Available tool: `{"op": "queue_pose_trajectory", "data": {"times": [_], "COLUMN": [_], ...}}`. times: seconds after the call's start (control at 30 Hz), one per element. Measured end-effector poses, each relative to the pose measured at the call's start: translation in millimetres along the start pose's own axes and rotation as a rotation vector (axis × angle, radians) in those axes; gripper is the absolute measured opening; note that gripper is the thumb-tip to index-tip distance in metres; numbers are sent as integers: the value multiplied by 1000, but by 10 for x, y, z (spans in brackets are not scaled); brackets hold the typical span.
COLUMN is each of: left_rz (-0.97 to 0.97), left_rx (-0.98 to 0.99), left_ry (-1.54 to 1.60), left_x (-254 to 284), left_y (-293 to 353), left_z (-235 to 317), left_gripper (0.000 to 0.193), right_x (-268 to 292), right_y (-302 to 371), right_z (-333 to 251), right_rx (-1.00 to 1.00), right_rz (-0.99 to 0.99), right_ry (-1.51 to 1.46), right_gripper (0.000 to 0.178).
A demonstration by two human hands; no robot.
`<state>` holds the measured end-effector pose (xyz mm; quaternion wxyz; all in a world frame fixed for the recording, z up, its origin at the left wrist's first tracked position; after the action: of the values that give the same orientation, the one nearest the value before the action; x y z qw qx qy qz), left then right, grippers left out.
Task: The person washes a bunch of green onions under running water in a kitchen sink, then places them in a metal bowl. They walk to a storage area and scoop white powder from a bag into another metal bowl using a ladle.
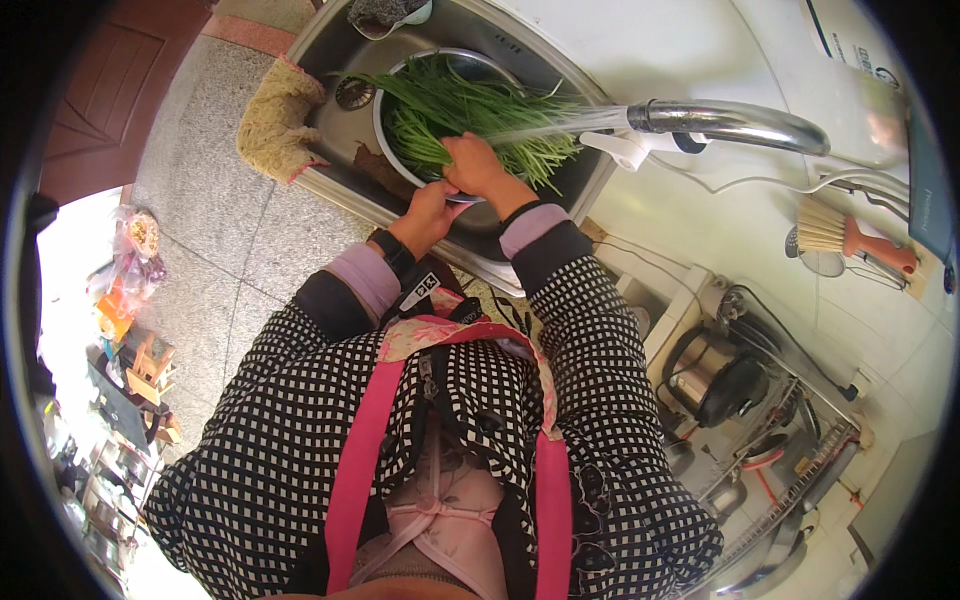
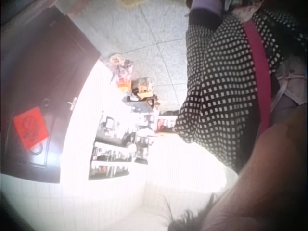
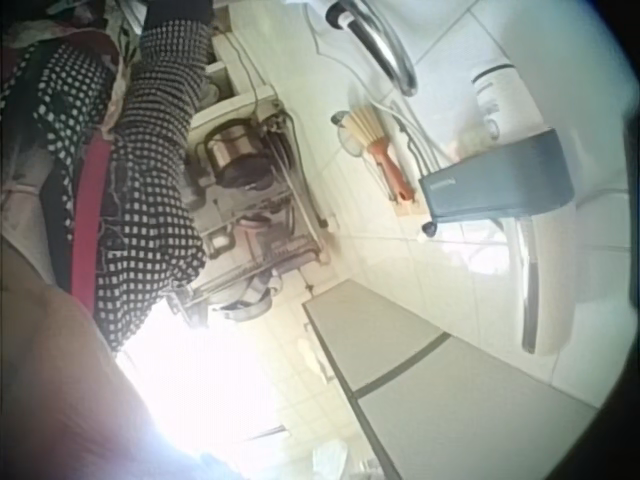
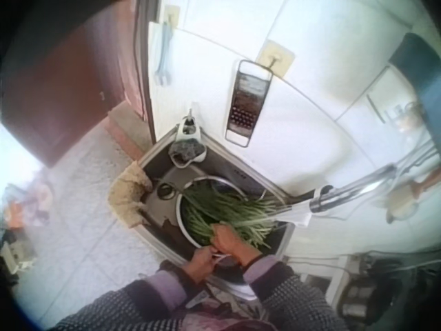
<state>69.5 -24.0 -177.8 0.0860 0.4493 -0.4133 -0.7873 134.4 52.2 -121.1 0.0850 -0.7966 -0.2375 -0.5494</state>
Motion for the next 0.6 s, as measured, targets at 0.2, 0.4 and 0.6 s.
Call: {"op": "queue_pose_trajectory", "data": {"times": [0.2,0.4,0.6], "left_rz": [15,32,65], "left_rx": [48,9,-35], "left_ry": [56,21,10], "left_x": [29,75,133], "left_y": [38,36,71], "left_z": [0,66,82], "left_gripper": [4,12,18], "right_x": [-109,168,562], "right_y": [31,410,831], "right_z": [214,-14,90], "right_rx": [-237,-39,-100], "right_rz": [-119,155,393], "right_ry": [89,-82,-248], "right_gripper": [36,37,26]}}
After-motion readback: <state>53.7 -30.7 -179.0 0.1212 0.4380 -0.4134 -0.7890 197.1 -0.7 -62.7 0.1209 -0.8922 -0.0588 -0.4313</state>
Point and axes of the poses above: each hand's wrist, its own y-axis away from the middle knuckle, its own x-axis out of the back of the hand, z = x × y, the point moved 5 cm from there along -y, towards the middle knuckle, and after that the axes turned 1 degree about -y, right-handed, at the moved point
